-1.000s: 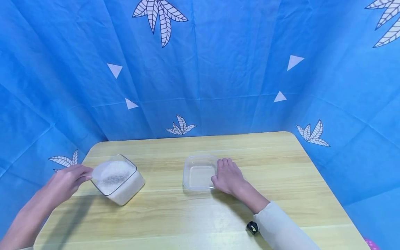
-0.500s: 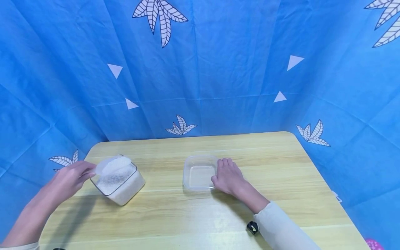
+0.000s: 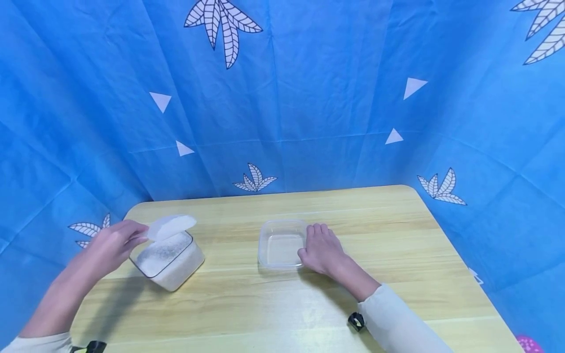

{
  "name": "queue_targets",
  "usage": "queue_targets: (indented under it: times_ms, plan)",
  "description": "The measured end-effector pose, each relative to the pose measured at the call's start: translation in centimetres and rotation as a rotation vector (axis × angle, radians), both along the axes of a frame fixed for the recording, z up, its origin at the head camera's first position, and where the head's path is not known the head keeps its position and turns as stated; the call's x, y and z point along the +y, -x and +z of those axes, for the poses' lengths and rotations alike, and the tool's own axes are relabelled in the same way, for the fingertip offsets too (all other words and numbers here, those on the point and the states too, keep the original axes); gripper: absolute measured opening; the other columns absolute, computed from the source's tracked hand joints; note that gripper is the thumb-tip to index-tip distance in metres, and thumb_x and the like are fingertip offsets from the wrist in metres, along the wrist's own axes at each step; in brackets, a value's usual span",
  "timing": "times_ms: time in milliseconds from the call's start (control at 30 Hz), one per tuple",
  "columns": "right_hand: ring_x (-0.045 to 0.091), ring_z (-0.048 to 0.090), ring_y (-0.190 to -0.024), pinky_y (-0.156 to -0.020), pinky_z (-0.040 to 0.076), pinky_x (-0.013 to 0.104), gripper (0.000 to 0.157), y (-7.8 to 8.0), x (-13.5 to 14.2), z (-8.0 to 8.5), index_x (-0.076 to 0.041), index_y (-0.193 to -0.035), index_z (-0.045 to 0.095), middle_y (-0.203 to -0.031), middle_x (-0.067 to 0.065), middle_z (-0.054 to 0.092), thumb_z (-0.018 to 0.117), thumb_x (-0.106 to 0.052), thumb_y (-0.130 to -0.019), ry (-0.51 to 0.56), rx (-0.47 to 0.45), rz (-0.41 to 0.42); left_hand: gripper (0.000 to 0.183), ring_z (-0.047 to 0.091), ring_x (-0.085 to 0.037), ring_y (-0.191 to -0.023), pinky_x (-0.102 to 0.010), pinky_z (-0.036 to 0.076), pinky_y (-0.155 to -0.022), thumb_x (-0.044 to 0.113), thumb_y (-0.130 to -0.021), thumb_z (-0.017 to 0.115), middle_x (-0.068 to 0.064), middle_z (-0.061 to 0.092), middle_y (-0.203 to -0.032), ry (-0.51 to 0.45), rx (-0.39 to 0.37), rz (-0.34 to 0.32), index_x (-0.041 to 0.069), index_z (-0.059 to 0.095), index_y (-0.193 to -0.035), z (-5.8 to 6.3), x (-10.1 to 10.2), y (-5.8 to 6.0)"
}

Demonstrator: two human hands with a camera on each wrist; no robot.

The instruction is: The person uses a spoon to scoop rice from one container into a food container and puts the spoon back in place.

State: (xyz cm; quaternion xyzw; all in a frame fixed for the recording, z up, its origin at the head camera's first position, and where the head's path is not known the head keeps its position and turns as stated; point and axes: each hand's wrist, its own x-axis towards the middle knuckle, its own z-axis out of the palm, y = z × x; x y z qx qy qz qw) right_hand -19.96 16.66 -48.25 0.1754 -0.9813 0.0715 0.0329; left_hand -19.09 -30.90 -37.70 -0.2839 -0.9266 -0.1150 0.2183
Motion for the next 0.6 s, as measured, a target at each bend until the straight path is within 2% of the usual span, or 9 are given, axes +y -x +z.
queue_targets:
  times_ms: [167,367,533,600]
  plan:
    - [0.028,0.041,-0.098,-0.09,0.034,0.04,0.052,0.0,-0.1,0.0,0.006,-0.114,0.042,-0.104,0.016,0.047,0.046,-0.035,-0.081,-0.006,-0.006,-0.001,0.024,0.059,-0.022,-0.077,-0.041,0.05,-0.068,0.007,-0.07,0.073,-0.005,0.061,-0.086,-0.001,-0.006,0.004,0.004,0.065,-0.092,0.0,1.1,0.6]
    - [0.03,0.04,-0.104,-0.094,0.032,0.042,0.055,0.0,-0.2,0.0,0.006,-0.117,0.041,-0.109,0.018,0.046,0.046,-0.035,-0.081,-0.012,-0.015,-0.004,0.024,0.059,-0.024,-0.081,-0.042,0.05,-0.07,0.01,-0.074,0.07,-0.006,0.062,-0.089,0.009,-0.069,0.019,0.004,0.065,-0.096,-0.1,2.5,1.3]
    - [0.03,0.04,-0.102,-0.092,0.033,0.043,0.054,0.0,-0.2,0.0,0.005,-0.116,0.041,-0.108,0.017,0.046,0.046,-0.036,-0.081,-0.011,-0.018,-0.013,0.024,0.06,-0.023,-0.078,-0.041,0.05,-0.069,0.009,-0.073,0.071,-0.007,0.062,-0.087,0.001,-0.053,-0.024,0.002,0.065,-0.095,-0.1,3.8,2.2]
    - [0.03,0.041,-0.1,-0.091,0.034,0.043,0.053,0.0,-0.2,0.0,0.004,-0.115,0.042,-0.106,0.016,0.046,0.046,-0.036,-0.081,-0.01,-0.022,-0.017,0.024,0.06,-0.024,-0.08,-0.041,0.05,-0.07,0.01,-0.074,0.07,-0.008,0.062,-0.088,0.005,-0.073,-0.02,0.003,0.065,-0.097,-0.1,4.3,2.4]
